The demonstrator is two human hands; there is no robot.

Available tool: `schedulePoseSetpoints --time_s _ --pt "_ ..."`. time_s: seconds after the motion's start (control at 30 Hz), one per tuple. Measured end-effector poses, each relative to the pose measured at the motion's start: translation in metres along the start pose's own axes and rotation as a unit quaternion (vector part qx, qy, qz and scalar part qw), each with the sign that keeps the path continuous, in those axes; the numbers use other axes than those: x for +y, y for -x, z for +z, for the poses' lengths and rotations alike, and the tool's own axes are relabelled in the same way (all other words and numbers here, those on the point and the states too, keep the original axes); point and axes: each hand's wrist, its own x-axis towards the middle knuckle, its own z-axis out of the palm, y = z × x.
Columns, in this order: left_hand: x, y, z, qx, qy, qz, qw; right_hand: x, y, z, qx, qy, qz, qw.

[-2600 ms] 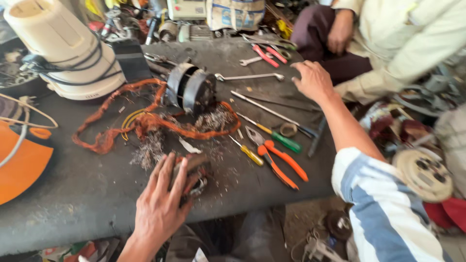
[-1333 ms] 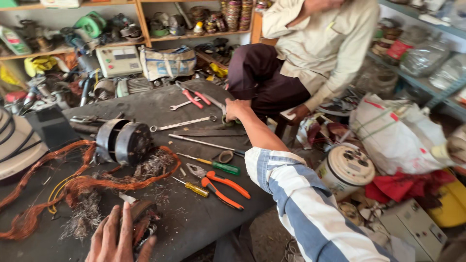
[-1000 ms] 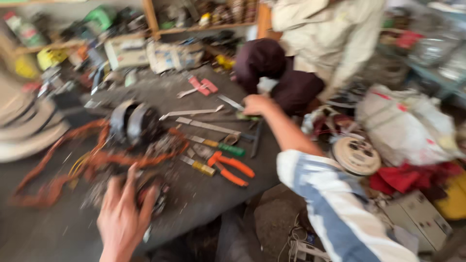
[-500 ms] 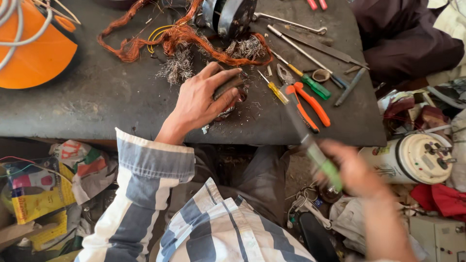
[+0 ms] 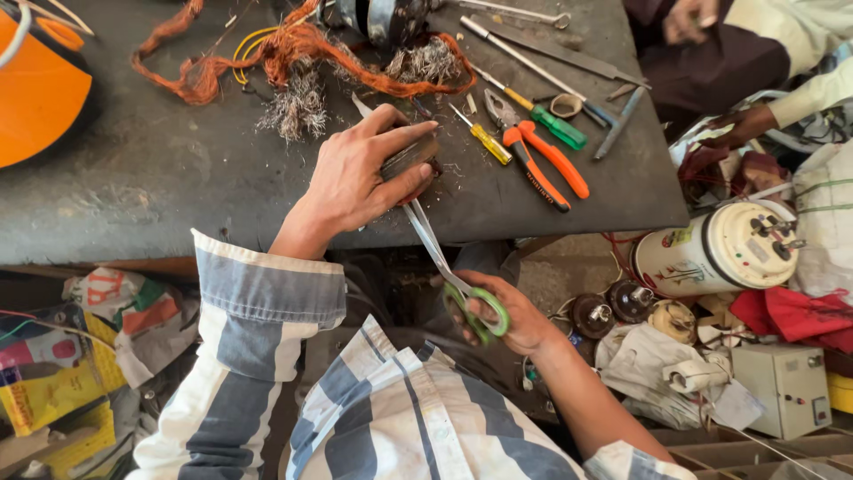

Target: The person dismantles a burnt electric motor stator on a workbench. They use a screwdriver and pliers to pry and cut the old windings, then pull bundles of burnt copper wire out of the stator slots by hand and drop the scrap wire on the table.

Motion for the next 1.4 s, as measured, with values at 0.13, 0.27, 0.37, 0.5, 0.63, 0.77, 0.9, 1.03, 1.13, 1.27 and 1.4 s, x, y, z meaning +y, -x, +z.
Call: schedulePoseSetpoints --time_s 0.13,0.27,0.37,0.5,0.63,0.77,0.9,1.03,1.13,1.27,1.4 --pt "-0.004 0.001 0.001 0.001 0.010 -0.012 1.000 -0.010 -0.015 0.016 0.013 0.039 -0.016 0.999" --pt "-0.008 0.000 0.000 0.015 0.016 -0.015 1.000 -0.015 -0.033 0.026 0.026 0.049 -0.029 0.998" --pt "-0.012 -0.003 -0.004 0.030 0.043 0.002 0.999 -0.019 -0.048 0.030 0.024 0.030 -0.044 0.998" --pt "-0.014 -0.002 -0.005 0.049 0.070 -0.010 0.996 -0.022 -0.059 0.033 0.019 0.008 -0.047 0.999" --pt "-0.013 0.001 -0.006 0.062 0.090 -0.018 0.994 -0.020 -0.060 0.034 0.017 0.001 -0.053 0.998" --pt "-0.016 0.000 -0.009 0.075 0.124 -0.025 0.989 -0.018 -0.057 0.032 0.027 0.012 -0.067 0.997" --pt "-0.019 -0.002 -0.013 0.071 0.141 -0.053 0.986 -0.028 -0.054 0.029 0.131 0.332 -0.097 0.929" --pt "-0.019 -0.001 -0.013 0.072 0.147 -0.052 0.985 -0.034 -0.049 0.037 0.217 0.636 -0.241 0.700" --pt "-0.019 -0.003 -0.013 0.073 0.146 -0.045 0.986 -0.038 -0.050 0.041 0.180 0.510 -0.166 0.825" --pt "-0.016 -0.004 -0.011 0.063 0.118 -0.040 0.990 -0.041 -0.059 0.038 0.061 0.098 -0.032 0.993" --pt "-0.016 -0.002 -0.010 0.062 0.110 -0.044 0.991 -0.037 -0.065 0.032 0.047 0.066 -0.038 0.996"
